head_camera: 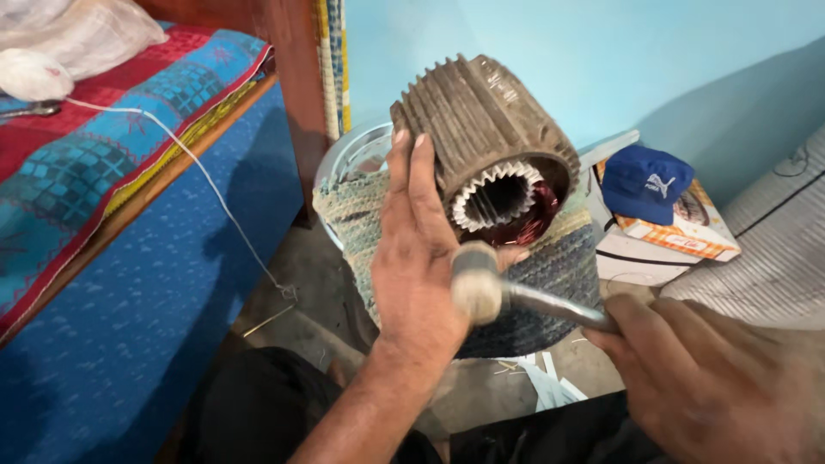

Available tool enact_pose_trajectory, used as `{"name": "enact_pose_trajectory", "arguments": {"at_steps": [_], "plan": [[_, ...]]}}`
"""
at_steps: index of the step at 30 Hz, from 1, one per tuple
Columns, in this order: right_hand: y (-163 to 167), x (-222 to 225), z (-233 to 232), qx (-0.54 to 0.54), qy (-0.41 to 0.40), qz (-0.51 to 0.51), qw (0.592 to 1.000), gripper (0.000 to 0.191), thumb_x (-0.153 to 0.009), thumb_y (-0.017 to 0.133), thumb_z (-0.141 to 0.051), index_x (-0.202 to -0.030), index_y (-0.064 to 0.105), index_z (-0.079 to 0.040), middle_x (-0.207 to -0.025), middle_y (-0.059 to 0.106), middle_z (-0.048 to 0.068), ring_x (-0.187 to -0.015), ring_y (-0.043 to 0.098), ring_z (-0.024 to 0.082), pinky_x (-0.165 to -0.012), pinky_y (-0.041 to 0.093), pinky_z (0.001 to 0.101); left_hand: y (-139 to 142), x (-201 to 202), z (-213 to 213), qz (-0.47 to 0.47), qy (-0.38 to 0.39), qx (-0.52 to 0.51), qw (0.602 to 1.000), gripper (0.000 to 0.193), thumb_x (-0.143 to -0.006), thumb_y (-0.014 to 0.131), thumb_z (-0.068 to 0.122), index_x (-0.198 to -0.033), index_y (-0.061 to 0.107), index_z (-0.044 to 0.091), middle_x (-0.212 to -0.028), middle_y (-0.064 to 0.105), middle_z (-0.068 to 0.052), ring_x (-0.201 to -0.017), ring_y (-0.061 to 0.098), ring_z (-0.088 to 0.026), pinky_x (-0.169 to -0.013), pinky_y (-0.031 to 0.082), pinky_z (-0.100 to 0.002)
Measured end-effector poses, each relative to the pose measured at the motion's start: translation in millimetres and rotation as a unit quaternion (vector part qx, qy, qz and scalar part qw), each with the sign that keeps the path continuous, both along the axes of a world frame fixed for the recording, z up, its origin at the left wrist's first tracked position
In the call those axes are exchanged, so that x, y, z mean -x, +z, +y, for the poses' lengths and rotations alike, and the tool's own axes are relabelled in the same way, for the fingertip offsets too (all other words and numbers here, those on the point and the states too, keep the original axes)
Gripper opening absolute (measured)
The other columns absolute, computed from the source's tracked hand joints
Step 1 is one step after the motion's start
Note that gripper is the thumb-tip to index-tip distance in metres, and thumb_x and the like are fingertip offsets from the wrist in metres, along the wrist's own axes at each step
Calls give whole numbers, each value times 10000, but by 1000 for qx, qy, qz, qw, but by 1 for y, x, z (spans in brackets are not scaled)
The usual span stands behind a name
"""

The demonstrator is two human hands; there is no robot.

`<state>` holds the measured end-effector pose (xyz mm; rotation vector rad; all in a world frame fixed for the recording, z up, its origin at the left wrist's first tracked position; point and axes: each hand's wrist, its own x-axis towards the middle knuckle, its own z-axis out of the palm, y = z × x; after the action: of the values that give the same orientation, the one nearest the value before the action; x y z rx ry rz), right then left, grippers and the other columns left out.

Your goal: The person winds copper wire into the slots of a motor stator, inserts white insulating paper between windings, and uses a wooden stick and hammer to pack and secure the coils.

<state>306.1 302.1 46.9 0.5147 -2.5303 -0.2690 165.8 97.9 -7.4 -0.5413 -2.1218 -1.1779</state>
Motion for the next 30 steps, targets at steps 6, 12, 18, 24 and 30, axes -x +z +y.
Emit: {"name": "enact_pose_trajectory", "arguments": {"at_steps": [6,12,18,24,30], "plan": [[15,20,-7,-170,-305,-66,935,241,-998,581,-359,-986,571,-119,-676,640,17,-579,668,164,-490,523,332,1,-6,1,-9,12,-6,1000,1349,-575,1000,422,-1572,166,62,-1639,270,-245,-1479,397,-422,-1166,469,-484],[40,20,-17,-125,95,-27,987,436,-1083,486,-295,-1281,551,88,-770,626,72,-673,645,186,-490,545,427,7,-6,2,2,7,-28,1000,1294,-588,977,395,-1563,204,40,-1616,291,-283,-1467,388,-438,-1177,425,-498],[5,22,3,-127,-414,-409,803,544,-1088,345,-407,-1533,310,-97,-960,666,18,-734,676,119,-529,603,254,7,-4,5,-26,12,-28,999,1184,-695,968,416,-1539,221,52,-1579,304,-337,-1415,437,-478,-1078,504,-518],[0,16,15,-126,-412,-291,854,352,-1059,497,-448,-1219,564,-142,-887,648,15,-695,666,118,-573,559,296,9,-5,4,-32,34,2,999,1189,-648,937,473,-1522,238,73,-1565,296,-337,-1399,456,-495,-1024,546,-532],[-17,-8,4,115,-174,-52,977,297,-909,678,-340,-1115,657,-128,-739,680,-1,-628,619,160,-545,520,366,16,-5,0,-63,-2,-16,998,1200,-652,1002,361,-1524,221,98,-1579,265,-322,-1418,400,-487,-1013,532,-532]]}}
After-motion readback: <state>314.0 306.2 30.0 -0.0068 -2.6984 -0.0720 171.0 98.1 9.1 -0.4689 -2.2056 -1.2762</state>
